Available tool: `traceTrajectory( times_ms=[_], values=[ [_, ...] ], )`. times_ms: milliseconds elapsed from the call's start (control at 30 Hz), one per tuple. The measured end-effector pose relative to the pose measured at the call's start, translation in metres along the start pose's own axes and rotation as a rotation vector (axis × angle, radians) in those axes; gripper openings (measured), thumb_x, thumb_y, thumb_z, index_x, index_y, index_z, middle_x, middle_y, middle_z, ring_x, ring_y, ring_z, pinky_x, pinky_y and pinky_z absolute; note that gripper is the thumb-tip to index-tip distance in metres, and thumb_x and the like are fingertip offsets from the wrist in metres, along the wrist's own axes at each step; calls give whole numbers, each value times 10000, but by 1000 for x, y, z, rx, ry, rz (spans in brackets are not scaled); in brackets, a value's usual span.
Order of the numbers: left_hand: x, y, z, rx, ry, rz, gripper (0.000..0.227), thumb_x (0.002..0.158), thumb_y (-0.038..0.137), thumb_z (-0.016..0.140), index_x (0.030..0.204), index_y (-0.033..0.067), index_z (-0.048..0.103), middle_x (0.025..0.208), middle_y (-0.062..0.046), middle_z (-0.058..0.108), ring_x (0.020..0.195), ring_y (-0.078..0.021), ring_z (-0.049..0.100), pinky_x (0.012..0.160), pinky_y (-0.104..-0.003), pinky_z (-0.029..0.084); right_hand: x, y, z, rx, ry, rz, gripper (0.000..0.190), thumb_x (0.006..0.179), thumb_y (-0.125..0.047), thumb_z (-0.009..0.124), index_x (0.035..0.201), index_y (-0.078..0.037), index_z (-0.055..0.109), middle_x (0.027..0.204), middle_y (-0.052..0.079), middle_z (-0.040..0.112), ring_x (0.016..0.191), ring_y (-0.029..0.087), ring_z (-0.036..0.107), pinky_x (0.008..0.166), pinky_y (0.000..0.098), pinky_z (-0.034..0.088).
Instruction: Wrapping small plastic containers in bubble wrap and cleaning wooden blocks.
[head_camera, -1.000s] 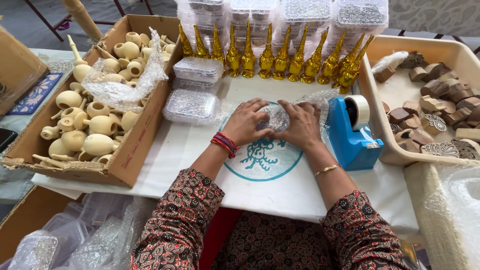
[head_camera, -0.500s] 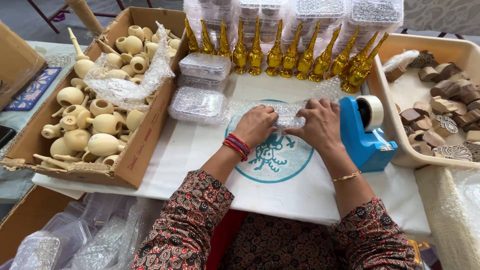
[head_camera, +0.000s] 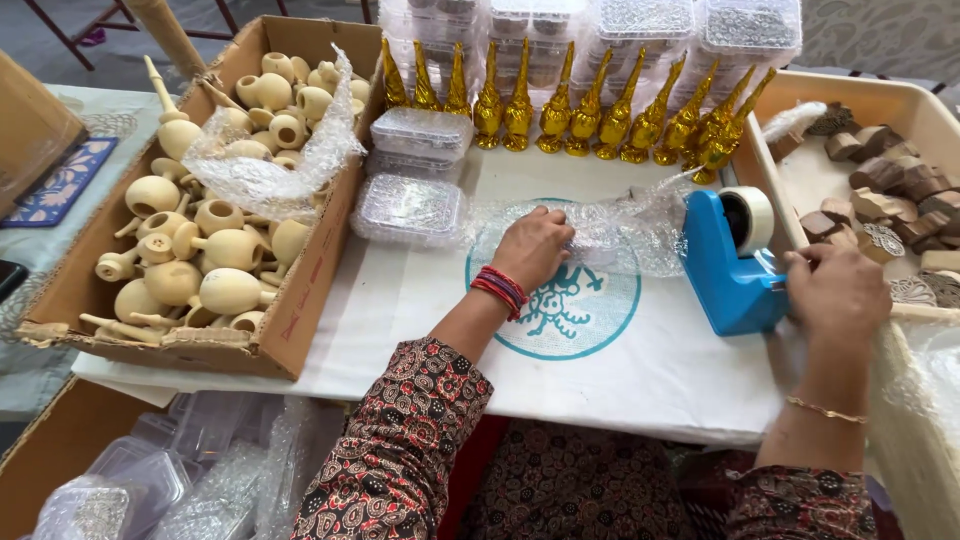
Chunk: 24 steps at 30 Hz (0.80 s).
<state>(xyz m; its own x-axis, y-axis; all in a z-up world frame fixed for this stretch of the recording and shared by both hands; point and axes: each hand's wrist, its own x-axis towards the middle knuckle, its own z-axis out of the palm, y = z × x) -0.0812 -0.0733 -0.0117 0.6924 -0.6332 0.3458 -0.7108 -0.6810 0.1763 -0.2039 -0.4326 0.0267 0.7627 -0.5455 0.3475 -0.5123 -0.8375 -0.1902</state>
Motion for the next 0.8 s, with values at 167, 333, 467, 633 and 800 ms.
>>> traceTrajectory(
  times_ms=[167, 333, 467, 633, 800],
  values=[
    [0, 1, -1, -30, -9, -57, 262, 852, 277, 789, 1057, 118, 753, 1120, -17, 681, 1133, -223, 616, 998, -345, 534, 9, 21, 1, 83, -228, 72, 325, 965, -445, 750, 1176, -206, 815, 1022, 142, 781, 898, 297, 723, 834, 442, 564],
    [-1, -1, 0, -42, 10, -60, 266, 847, 273, 793, 1068, 130, 756, 1121, -6, 680, 1141, -221, 614, 988, -344, 540, -1, 26, -5, 376, -234, 52, 263, 965, -319, 760, 1132, -122, 807, 949, 128, 763, 855, 232, 702, 801, 412, 555],
    [-2, -2, 0, -67, 37, -57, 276, 835, 265, 801, 1073, 134, 755, 1118, -6, 678, 1134, -222, 610, 991, -345, 534, -11, 38, -6, 837, -205, 66, 186, 1049, -227, 748, 1098, -48, 752, 940, 76, 712, 844, 147, 650, 727, 301, 524],
    [-3, -3, -2, -96, 46, -63, 275, 831, 258, 806, 1075, 141, 755, 1120, -1, 676, 1136, -223, 607, 999, -346, 528, -42, 36, -34, 1109, -130, 51, 158, 1038, -147, 769, 1056, -4, 704, 945, 88, 718, 782, 127, 679, 697, 243, 554],
    [-3, -3, 2, -95, 43, -66, 271, 835, 255, 808, 1074, 139, 754, 1133, 3, 676, 1145, -221, 605, 998, -345, 529, -54, 19, -40, 939, 31, 21, 195, 1073, -182, 766, 1087, 4, 708, 969, 100, 736, 794, 133, 705, 703, 254, 566]
  ],
)
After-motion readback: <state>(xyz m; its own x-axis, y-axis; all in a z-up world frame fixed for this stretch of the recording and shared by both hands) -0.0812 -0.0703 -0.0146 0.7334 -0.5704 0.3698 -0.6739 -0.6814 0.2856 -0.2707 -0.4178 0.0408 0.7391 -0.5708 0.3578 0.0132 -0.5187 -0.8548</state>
